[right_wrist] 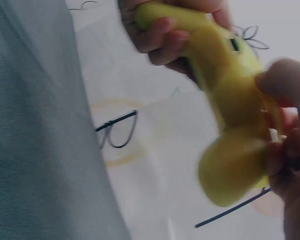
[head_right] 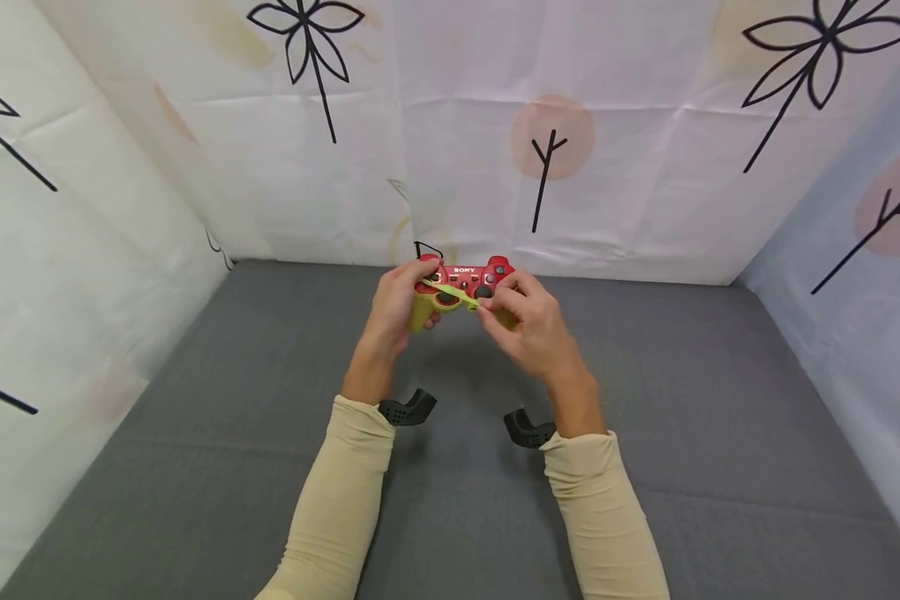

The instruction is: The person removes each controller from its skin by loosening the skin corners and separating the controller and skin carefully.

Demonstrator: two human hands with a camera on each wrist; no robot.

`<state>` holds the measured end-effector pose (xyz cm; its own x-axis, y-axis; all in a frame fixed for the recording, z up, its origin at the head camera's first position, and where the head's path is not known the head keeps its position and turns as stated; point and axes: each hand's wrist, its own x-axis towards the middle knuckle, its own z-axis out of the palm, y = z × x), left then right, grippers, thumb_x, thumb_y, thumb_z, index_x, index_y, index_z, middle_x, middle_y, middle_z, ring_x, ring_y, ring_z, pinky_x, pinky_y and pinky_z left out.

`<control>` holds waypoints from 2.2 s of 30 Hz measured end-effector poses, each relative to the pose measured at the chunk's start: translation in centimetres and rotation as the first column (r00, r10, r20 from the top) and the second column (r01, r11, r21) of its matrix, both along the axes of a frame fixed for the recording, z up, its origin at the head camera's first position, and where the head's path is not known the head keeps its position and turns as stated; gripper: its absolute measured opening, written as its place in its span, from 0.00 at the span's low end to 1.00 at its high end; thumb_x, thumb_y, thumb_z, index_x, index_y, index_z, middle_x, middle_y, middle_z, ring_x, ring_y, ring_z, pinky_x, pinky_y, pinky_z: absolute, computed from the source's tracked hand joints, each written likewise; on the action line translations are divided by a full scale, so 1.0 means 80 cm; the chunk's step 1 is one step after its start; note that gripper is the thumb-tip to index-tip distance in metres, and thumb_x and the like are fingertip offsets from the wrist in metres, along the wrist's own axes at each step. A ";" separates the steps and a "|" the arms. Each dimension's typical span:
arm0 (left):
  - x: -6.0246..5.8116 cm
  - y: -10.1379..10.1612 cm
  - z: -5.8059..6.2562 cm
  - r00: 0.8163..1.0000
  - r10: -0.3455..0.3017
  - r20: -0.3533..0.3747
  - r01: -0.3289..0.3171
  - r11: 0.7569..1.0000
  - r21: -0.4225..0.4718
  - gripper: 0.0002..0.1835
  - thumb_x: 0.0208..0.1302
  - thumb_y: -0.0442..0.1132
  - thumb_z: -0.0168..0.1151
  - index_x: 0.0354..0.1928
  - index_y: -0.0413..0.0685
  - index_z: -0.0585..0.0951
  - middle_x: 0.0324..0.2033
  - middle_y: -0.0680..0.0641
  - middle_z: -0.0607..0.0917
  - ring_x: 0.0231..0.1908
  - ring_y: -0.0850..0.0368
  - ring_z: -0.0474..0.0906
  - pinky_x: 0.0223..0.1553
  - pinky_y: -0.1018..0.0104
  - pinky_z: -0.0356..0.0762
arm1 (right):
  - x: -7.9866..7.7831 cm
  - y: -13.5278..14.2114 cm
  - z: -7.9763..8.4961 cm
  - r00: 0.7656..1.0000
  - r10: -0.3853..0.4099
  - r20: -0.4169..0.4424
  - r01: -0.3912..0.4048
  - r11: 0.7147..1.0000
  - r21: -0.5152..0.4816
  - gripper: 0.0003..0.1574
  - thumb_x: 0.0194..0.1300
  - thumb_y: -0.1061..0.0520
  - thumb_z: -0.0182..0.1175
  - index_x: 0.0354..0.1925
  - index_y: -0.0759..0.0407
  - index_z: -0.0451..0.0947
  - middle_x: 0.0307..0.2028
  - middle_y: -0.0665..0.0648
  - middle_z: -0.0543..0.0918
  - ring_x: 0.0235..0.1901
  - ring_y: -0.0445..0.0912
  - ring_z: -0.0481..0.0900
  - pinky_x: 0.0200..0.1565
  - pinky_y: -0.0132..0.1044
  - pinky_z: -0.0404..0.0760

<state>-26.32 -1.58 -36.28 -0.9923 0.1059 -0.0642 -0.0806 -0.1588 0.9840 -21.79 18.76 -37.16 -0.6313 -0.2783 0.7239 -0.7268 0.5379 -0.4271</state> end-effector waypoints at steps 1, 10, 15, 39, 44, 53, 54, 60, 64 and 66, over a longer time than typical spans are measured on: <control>0.000 0.000 0.000 1.000 -0.007 0.000 0.007 1.000 0.010 0.16 0.71 0.54 0.60 0.43 0.49 0.81 0.30 0.47 0.82 0.16 0.55 0.73 0.18 0.69 0.73 | -0.001 -0.002 -0.002 0.999 -0.022 -0.037 0.022 1.000 -0.018 0.05 0.56 0.69 0.73 0.31 0.65 0.85 0.35 0.62 0.78 0.28 0.45 0.74 0.34 0.21 0.73; 0.000 0.006 0.000 1.000 -0.013 0.016 0.011 0.993 0.117 0.15 0.71 0.54 0.59 0.43 0.49 0.80 0.27 0.48 0.83 0.13 0.56 0.71 0.17 0.69 0.72 | -0.005 -0.023 -0.012 0.925 -0.266 -0.271 0.230 0.960 -0.160 0.12 0.55 0.65 0.76 0.38 0.70 0.89 0.33 0.66 0.81 0.31 0.55 0.81 0.39 0.27 0.79; 0.001 0.006 0.003 0.999 -0.028 0.021 0.025 0.991 0.132 0.15 0.71 0.54 0.60 0.41 0.49 0.80 0.27 0.48 0.82 0.13 0.56 0.71 0.17 0.69 0.72 | -0.004 -0.031 -0.015 0.849 -0.321 -0.419 0.250 0.944 -0.215 0.12 0.53 0.64 0.78 0.38 0.67 0.90 0.30 0.65 0.84 0.28 0.57 0.83 0.31 0.49 0.81; 0.001 -0.002 0.008 0.997 0.070 -0.027 -0.065 0.988 0.139 0.11 0.73 0.50 0.58 0.41 0.50 0.77 0.26 0.48 0.83 0.12 0.56 0.71 0.15 0.68 0.72 | -0.015 -0.016 -0.026 0.956 -0.143 -0.256 0.175 0.979 0.107 0.29 0.65 0.58 0.69 0.64 0.57 0.79 0.61 0.67 0.76 0.58 0.60 0.75 0.52 0.52 0.82; 0.002 0.001 0.008 0.997 0.067 -0.045 -0.061 0.989 0.131 0.12 0.73 0.51 0.58 0.42 0.50 0.77 0.25 0.49 0.83 0.12 0.56 0.71 0.16 0.68 0.73 | -0.014 -0.021 -0.025 0.939 -0.180 -0.292 0.228 0.964 0.139 0.33 0.61 0.60 0.69 0.66 0.55 0.78 0.62 0.66 0.74 0.52 0.63 0.74 0.47 0.56 0.74; 0.001 -0.003 0.007 0.993 0.080 -0.081 -0.071 0.992 0.101 0.13 0.72 0.52 0.59 0.44 0.50 0.78 0.29 0.46 0.82 0.14 0.55 0.72 0.18 0.67 0.75 | -0.011 -0.015 -0.016 0.953 -0.184 -0.241 0.167 0.982 -0.086 0.24 0.65 0.63 0.61 0.60 0.61 0.82 0.54 0.63 0.86 0.41 0.56 0.81 0.45 0.38 0.80; 0.001 -0.004 0.006 0.993 0.078 -0.085 -0.070 0.993 0.098 0.13 0.72 0.52 0.59 0.44 0.50 0.78 0.30 0.46 0.82 0.14 0.55 0.72 0.18 0.67 0.75 | -0.010 -0.013 -0.014 0.957 -0.187 -0.221 0.161 0.978 -0.132 0.23 0.65 0.64 0.61 0.58 0.62 0.83 0.52 0.64 0.87 0.38 0.55 0.81 0.45 0.32 0.79; 0.000 -0.008 0.005 0.993 0.024 -0.119 -0.022 1.000 0.018 0.16 0.70 0.52 0.61 0.51 0.51 0.80 0.33 0.45 0.83 0.15 0.54 0.74 0.19 0.67 0.77 | -0.002 0.007 0.001 0.973 -0.232 -0.019 0.216 0.929 -0.300 0.21 0.68 0.66 0.59 0.58 0.61 0.83 0.53 0.64 0.84 0.34 0.42 0.79 0.46 0.18 0.73; 0.000 -0.004 0.003 0.988 -0.064 -0.140 0.059 0.997 -0.040 0.19 0.70 0.52 0.60 0.57 0.52 0.80 0.36 0.44 0.83 0.16 0.53 0.75 0.20 0.66 0.78 | 0.005 0.018 0.009 0.939 -0.219 0.264 0.289 0.920 -0.263 0.27 0.75 0.55 0.58 0.69 0.54 0.75 0.63 0.60 0.78 0.48 0.39 0.79 0.51 0.19 0.73; 0.000 -0.001 0.001 0.984 -0.115 -0.138 0.109 0.993 -0.048 0.19 0.71 0.52 0.59 0.57 0.52 0.79 0.38 0.44 0.83 0.17 0.52 0.75 0.21 0.66 0.78 | 0.006 0.021 0.012 0.896 -0.165 0.413 0.286 0.924 -0.253 0.31 0.77 0.49 0.54 0.74 0.49 0.68 0.67 0.58 0.75 0.55 0.42 0.77 0.54 0.22 0.72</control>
<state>-26.30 -1.63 -36.19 -0.9737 0.2173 0.0687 0.0439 -0.1171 0.9922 -21.33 20.46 -36.16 -0.8912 0.0964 0.4433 -0.3521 0.4693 -0.8098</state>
